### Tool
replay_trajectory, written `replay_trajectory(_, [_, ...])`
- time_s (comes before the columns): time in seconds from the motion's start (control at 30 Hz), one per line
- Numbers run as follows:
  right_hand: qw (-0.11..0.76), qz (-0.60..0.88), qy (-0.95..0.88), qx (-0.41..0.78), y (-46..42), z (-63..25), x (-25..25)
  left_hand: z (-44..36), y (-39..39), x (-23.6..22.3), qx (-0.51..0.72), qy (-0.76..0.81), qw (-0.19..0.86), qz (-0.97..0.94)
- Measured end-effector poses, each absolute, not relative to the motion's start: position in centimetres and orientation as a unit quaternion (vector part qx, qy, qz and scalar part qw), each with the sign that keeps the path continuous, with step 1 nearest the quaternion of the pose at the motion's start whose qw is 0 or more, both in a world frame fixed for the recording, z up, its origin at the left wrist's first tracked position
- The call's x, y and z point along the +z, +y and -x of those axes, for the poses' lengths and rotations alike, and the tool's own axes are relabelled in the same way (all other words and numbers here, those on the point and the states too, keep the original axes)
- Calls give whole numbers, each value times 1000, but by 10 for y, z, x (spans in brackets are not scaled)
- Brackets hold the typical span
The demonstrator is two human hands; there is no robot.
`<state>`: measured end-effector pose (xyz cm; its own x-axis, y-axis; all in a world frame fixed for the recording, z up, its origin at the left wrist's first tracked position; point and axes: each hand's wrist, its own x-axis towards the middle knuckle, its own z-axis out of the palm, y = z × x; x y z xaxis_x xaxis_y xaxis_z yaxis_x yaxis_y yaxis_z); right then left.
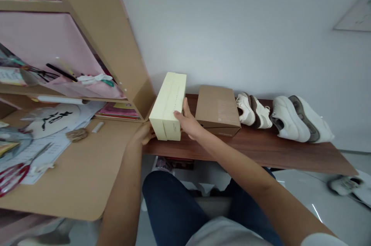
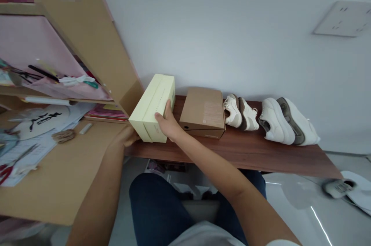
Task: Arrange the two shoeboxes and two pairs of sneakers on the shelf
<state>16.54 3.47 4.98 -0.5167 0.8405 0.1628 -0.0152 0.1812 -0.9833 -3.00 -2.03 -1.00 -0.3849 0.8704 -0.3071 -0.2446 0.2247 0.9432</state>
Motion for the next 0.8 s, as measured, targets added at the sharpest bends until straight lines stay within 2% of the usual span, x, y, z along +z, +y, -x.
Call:
replay_trajectory(0.13, [373, 328, -607, 620, 35, -185, 53, 34, -20, -8, 510, 638, 519, -252])
replay_trajectory(0.33, [345, 307, -608, 645, 41, -190, 47, 21, -37, 17, 585, 548, 564, -199])
replay_trajectory(0.43, [363, 323, -613, 623, 42, -189, 51, 19, -45, 32, 596, 520, 578, -204])
replay_trajectory(0.53, [358, 362, -658, 555, 40, -193, 62, 23, -44, 46, 613, 532, 549, -198])
replay_trajectory(0.63, [324, 374, -704, 510, 35, -198, 75, 31, -41, 58, 638, 548, 515, -166])
replay_trajectory(0.8, [273, 341, -734, 520, 33, -198, 76, 41, -38, 73, 644, 571, 490, -139])
